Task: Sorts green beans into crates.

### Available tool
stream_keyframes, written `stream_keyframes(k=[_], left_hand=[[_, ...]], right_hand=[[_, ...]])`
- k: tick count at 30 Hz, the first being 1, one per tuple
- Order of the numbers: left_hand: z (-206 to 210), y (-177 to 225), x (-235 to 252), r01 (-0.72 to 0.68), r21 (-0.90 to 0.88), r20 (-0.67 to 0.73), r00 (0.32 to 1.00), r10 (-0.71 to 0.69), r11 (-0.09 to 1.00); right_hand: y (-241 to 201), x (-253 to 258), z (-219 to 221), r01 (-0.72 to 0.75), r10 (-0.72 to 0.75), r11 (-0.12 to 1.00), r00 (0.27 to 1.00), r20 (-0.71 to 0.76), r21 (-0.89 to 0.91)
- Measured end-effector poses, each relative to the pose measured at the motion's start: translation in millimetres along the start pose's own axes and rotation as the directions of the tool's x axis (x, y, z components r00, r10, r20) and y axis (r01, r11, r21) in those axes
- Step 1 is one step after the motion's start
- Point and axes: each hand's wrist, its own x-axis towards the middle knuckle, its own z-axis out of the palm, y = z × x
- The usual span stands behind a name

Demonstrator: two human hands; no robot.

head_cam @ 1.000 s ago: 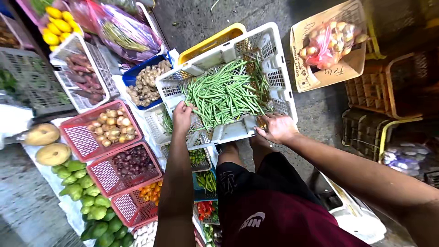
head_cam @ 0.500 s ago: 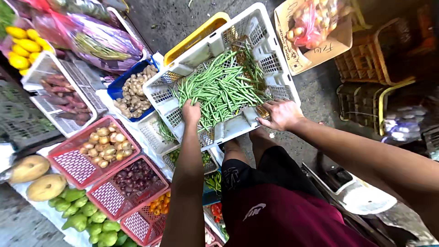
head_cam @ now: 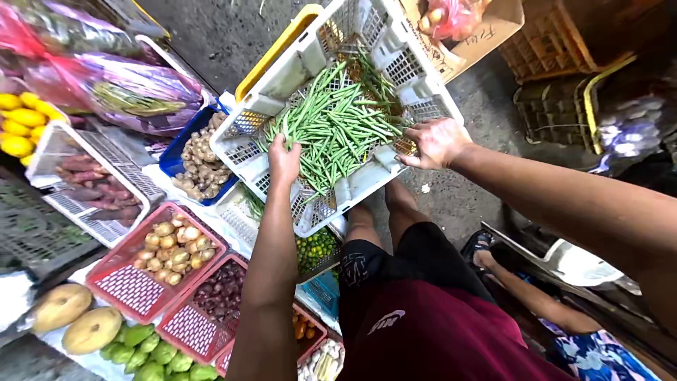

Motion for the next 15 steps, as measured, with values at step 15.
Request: stream_keyframes(k=[15], left_hand=[[73.0, 8.7, -9.6, 0.306, 0.296, 0.14, 0.923, -0.358, 0.905]], right_hand=[[-1.3, 0.7, -1.7, -0.016, 0.016, 1.0, 1.0, -0.011, 0.012]])
